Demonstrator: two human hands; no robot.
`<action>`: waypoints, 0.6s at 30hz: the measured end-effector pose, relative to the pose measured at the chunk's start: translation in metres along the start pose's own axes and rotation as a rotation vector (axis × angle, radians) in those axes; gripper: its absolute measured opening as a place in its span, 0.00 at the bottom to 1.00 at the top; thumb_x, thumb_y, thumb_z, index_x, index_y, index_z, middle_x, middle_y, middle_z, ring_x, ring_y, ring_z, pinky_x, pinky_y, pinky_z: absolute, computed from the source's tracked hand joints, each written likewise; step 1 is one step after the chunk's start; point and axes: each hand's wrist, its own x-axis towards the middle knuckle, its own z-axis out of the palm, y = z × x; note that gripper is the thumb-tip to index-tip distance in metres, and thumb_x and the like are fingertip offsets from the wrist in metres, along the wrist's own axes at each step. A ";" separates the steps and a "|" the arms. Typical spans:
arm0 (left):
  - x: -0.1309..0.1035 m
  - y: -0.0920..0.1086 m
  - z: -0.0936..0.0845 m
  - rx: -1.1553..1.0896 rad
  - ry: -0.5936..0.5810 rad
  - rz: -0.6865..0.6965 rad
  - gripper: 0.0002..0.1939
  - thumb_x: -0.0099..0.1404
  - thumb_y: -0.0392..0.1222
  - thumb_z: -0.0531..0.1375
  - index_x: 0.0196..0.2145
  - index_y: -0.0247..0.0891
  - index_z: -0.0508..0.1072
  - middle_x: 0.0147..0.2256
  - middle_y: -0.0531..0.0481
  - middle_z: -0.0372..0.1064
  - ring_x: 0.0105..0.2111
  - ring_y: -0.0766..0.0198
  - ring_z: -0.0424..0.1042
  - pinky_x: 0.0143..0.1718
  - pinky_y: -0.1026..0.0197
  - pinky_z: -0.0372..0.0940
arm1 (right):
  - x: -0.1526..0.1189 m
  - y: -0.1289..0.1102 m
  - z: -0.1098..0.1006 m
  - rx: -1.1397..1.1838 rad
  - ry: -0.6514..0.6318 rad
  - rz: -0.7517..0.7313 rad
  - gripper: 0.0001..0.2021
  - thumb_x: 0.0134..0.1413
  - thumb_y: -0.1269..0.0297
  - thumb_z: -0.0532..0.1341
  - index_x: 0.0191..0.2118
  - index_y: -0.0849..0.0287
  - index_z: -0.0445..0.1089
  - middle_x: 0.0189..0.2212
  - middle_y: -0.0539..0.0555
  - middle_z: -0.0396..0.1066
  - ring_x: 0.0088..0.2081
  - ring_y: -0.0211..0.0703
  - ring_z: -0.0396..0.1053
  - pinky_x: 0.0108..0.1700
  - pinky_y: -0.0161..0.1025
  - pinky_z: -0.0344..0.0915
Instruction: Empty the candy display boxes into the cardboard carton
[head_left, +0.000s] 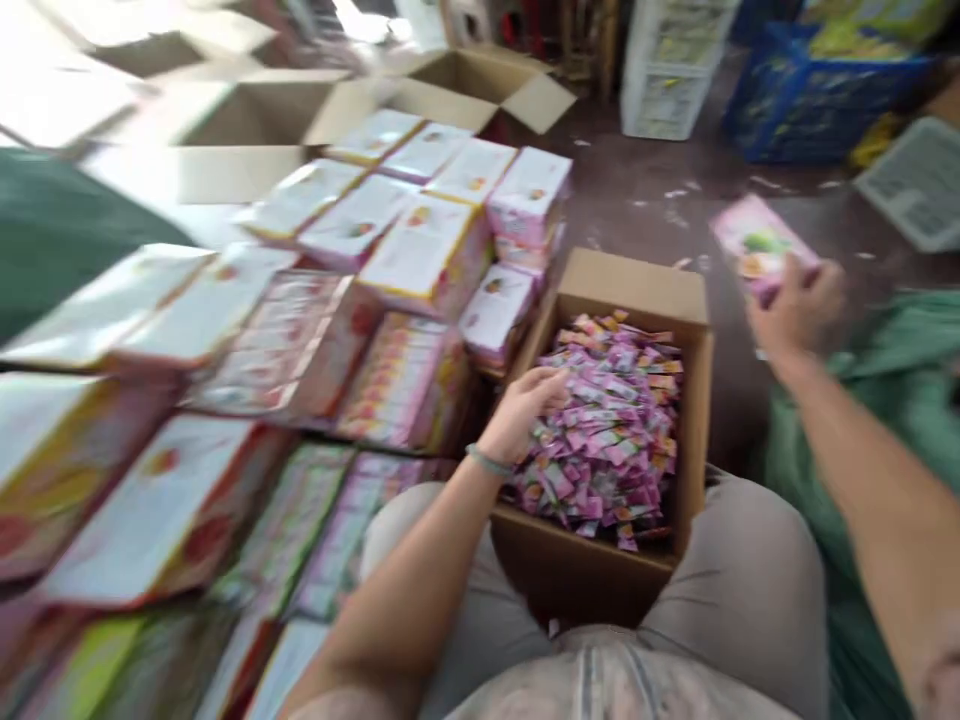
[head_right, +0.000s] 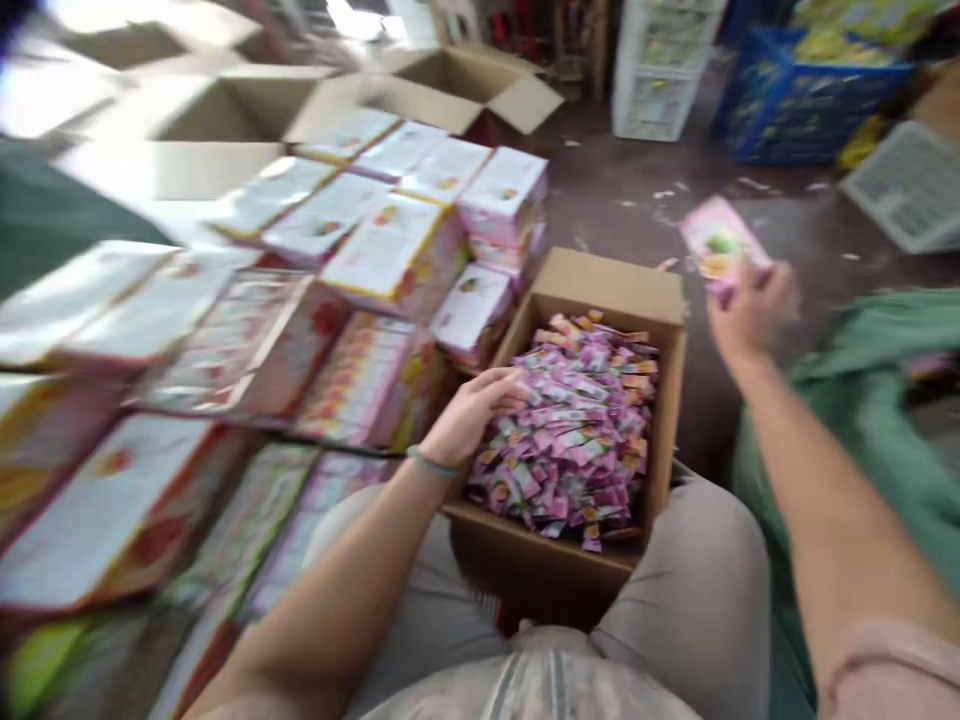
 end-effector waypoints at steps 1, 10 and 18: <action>0.001 -0.002 0.000 0.040 -0.002 0.009 0.23 0.55 0.55 0.77 0.38 0.35 0.80 0.30 0.47 0.78 0.29 0.64 0.72 0.33 0.63 0.65 | 0.006 0.030 0.017 0.028 -0.005 -0.058 0.33 0.55 0.46 0.73 0.63 0.55 0.76 0.64 0.78 0.63 0.70 0.76 0.57 0.65 0.78 0.47; -0.002 0.030 -0.077 0.504 0.457 0.278 0.20 0.62 0.58 0.69 0.41 0.39 0.78 0.35 0.45 0.77 0.36 0.56 0.75 0.40 0.57 0.65 | -0.054 0.140 0.104 0.120 -0.182 0.018 0.34 0.36 0.25 0.69 0.17 0.52 0.60 0.44 0.71 0.71 0.63 0.95 0.61 0.53 0.91 0.46; -0.001 0.031 -0.169 1.530 0.710 -0.187 0.61 0.56 0.72 0.70 0.74 0.30 0.60 0.65 0.15 0.59 0.65 0.24 0.58 0.62 0.34 0.58 | -0.097 -0.047 0.060 0.047 -0.522 -0.309 0.23 0.60 0.45 0.64 0.43 0.63 0.81 0.44 0.71 0.76 0.54 0.70 0.73 0.58 0.63 0.69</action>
